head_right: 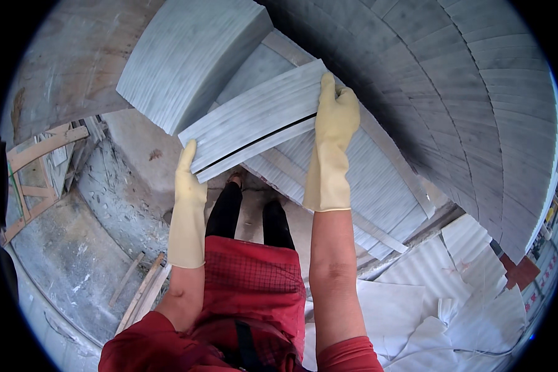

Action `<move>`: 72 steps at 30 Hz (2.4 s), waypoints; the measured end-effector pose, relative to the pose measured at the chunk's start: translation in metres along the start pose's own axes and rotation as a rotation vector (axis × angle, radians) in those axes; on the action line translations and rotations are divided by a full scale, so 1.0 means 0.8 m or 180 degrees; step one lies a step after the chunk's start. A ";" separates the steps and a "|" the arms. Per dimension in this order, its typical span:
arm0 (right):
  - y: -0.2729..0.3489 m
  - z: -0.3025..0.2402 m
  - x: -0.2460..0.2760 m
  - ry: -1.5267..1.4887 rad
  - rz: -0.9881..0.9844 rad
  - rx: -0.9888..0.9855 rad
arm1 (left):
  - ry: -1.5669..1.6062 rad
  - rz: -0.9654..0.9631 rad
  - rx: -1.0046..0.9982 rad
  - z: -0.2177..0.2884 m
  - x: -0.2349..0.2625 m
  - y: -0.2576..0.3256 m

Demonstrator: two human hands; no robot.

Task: The person repeatedly picks up stacks of white rectangular tiles and places them onto a metal mesh conveyor belt. They handle the tiles one at a time or in small groups, arranging them in rows on the belt. The person wears gloves and a red shirt while working in a factory setting.

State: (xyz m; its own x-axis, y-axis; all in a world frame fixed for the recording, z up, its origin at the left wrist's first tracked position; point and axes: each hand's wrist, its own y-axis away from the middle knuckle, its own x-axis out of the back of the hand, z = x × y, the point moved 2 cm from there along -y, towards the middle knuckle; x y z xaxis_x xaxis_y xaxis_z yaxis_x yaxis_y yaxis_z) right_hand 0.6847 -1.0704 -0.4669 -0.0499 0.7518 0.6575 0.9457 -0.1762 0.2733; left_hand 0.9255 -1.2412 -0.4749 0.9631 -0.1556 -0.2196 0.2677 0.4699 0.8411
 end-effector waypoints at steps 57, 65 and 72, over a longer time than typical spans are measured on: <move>0.031 0.045 0.021 0.0115 -0.0275 0.0950 | -0.3264 -0.1861 -0.1433 -0.092 0.107 0.047; -0.002 0.053 0.055 -0.1246 -0.1316 0.0544 | -0.3282 -0.1344 -0.2884 -0.149 0.123 0.009; -0.014 0.087 0.027 -0.1835 -0.1186 0.0737 | -0.2259 -0.1307 -0.1944 -0.163 0.129 0.002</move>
State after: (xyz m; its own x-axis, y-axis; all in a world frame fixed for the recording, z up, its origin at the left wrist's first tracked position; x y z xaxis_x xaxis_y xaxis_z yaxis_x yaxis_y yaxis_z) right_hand 0.6952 -1.0076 -0.5048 -0.2653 0.9625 0.0574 0.9458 0.2482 0.2094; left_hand 1.0288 -1.1435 -0.5605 0.6085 -0.7899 0.0763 0.7329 0.5962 0.3276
